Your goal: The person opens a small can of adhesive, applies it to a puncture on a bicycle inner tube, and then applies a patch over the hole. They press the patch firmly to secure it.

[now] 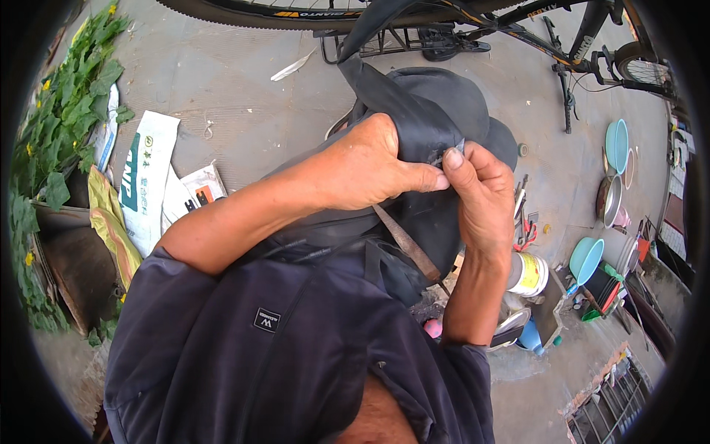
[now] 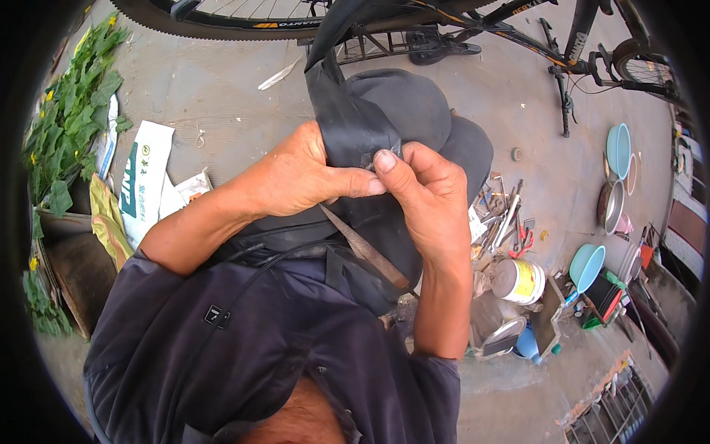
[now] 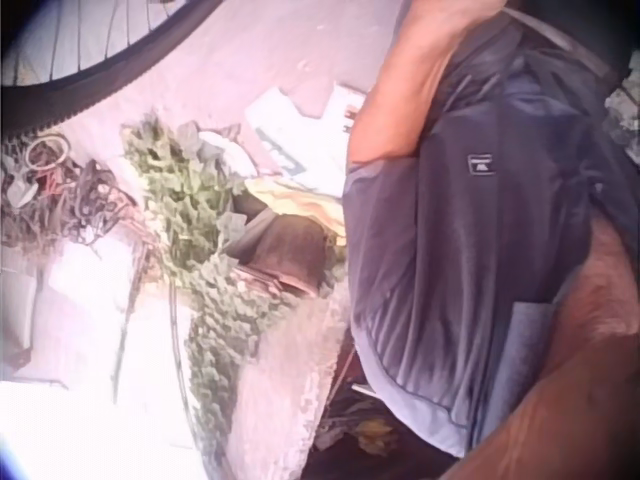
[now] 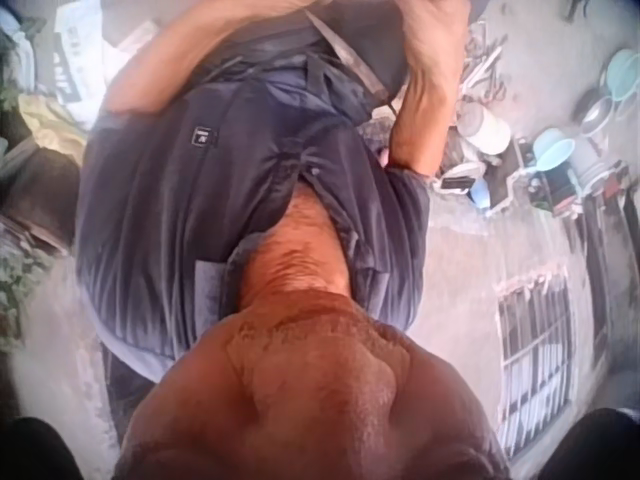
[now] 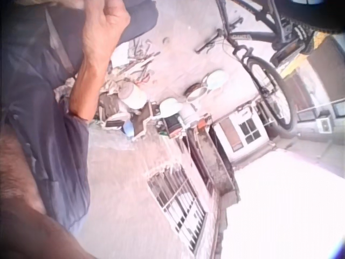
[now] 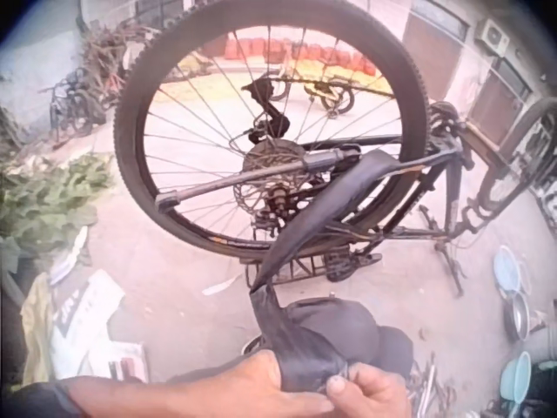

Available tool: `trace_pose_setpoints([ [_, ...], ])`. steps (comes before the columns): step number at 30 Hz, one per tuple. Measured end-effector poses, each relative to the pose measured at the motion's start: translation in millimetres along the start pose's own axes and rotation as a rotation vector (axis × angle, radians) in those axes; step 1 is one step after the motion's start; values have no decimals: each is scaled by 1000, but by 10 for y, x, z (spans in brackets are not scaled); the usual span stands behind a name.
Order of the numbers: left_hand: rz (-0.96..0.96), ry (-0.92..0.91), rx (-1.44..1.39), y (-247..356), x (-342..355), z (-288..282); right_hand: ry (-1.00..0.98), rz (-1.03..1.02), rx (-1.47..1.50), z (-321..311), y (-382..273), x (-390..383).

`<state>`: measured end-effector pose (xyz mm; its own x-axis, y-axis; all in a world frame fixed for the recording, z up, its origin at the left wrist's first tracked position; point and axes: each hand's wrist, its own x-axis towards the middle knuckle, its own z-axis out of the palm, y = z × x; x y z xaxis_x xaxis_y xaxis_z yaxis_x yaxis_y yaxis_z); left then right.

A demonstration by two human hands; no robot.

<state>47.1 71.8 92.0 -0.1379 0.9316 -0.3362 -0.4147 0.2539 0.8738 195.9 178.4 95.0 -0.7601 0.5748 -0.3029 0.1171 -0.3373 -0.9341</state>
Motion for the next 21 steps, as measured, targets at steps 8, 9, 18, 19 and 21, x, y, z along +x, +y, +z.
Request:
trace_pose_setpoints([
  [8,7,-84,80,-101,26,-75,84,18,226,73,180,-53],
  [9,1,-102,73,-90,29,-98,72,30,270,82,192,-25],
  [18,-8,-14,71,-4,-17,4,293,-227,-85,-88,105,-124],
  [19,4,4,94,-39,-16,7,312,-250,-134,-72,54,-97],
  [21,40,32,119,-72,-18,26,298,-275,-200,-81,11,-77],
])
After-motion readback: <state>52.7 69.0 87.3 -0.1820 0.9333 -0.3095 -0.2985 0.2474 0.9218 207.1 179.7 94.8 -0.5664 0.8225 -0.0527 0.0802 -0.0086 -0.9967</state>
